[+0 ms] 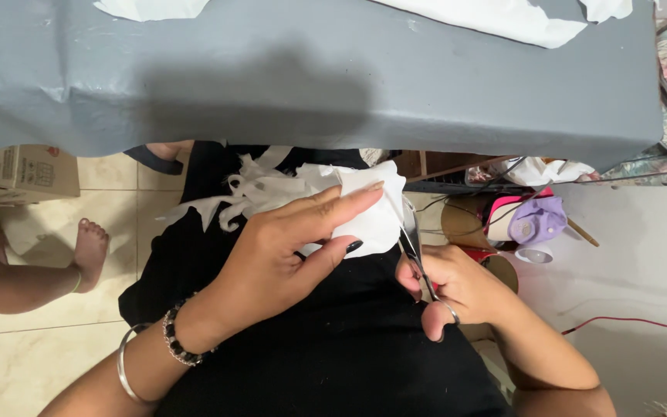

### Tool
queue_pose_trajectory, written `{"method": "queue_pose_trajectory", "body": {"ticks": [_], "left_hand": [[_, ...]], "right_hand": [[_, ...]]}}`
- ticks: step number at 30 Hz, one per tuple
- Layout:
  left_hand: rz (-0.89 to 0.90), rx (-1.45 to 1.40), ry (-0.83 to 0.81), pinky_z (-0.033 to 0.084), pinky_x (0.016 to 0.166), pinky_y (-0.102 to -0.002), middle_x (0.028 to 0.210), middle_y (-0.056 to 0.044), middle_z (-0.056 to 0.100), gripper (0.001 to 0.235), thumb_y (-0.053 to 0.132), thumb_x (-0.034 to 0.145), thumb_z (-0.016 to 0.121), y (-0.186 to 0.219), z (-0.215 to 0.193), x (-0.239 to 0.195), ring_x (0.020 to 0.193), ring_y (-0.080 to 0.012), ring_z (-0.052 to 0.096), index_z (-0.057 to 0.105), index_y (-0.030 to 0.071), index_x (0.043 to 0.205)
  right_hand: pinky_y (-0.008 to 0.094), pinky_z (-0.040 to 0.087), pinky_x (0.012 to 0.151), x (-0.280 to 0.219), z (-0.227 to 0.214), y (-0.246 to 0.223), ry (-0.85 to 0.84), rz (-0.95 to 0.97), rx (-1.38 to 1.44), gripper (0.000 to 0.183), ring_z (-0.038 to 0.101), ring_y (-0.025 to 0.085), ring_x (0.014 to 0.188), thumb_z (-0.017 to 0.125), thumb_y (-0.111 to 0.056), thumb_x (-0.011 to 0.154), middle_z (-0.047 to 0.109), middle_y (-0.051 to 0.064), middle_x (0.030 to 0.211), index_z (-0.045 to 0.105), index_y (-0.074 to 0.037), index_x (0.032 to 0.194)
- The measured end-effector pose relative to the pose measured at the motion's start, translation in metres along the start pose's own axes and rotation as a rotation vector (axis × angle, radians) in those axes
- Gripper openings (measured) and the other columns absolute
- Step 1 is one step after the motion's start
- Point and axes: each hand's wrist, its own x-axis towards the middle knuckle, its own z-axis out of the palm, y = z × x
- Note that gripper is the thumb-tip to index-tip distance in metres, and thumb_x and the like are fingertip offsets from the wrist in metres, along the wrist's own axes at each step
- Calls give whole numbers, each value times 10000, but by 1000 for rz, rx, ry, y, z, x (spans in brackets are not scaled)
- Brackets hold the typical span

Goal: Trimming the edges of white fabric scraps using scissors

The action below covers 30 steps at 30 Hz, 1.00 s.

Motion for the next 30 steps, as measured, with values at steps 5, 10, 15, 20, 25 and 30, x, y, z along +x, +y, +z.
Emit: {"method": "queue_pose_trajectory", "body": {"ticks": [5, 10, 15, 20, 25, 30], "left_hand": [[30, 17, 17, 437, 1256, -376, 1488, -83, 599, 437, 26, 1021, 606, 1, 1, 1, 1298, -200, 666, 532, 70, 1450], [44, 27, 10, 428, 1275, -387, 1492, -69, 591, 436, 16, 1026, 600, 1, 1, 1, 1351, -216, 644, 528, 67, 1453], [63, 38, 11, 433, 1272, -397, 1482, -93, 606, 444, 13, 1027, 608, 1, 0, 1, 1265, -216, 684, 515, 65, 1458], [52, 31, 10, 430, 1288, -419, 1503, -84, 581, 463, 15, 1026, 618, 2, -1, 2, 1380, -252, 624, 499, 67, 1470], [43, 42, -3, 435, 1282, -409, 1518, -68, 568, 470, 35, 1033, 612, 1, -3, 1, 1387, -237, 630, 488, 81, 1484], [3, 31, -24, 428, 1265, -389, 1510, -41, 582, 489, 37, 1014, 624, -1, -5, -2, 1432, -285, 597, 503, 118, 1481]], "right_hand": [[295, 355, 554, -1, 2, 1, 5, 17, -35, 696, 411, 153, 592, 379, -867, 778, 485, -59, 715, 477, -181, 833], [297, 349, 547, 0, 2, -1, 5, 18, -51, 654, 405, 155, 582, 413, -837, 814, 471, -58, 698, 470, -185, 831], [297, 351, 539, 0, 2, 0, 5, 11, -54, 682, 406, 148, 578, 321, -846, 831, 475, -56, 707, 458, -179, 824], [295, 345, 534, 0, 2, 1, 23, 3, -60, 655, 390, 146, 564, 338, -830, 838, 443, -59, 677, 446, -185, 804], [300, 349, 540, -3, 1, 4, 15, 8, -63, 631, 381, 158, 564, 356, -812, 843, 433, -54, 677, 436, -187, 799], [302, 367, 531, -6, 0, 9, -8, -10, -75, 604, 418, 155, 567, 407, -783, 853, 475, -65, 696, 462, -182, 829]]}}
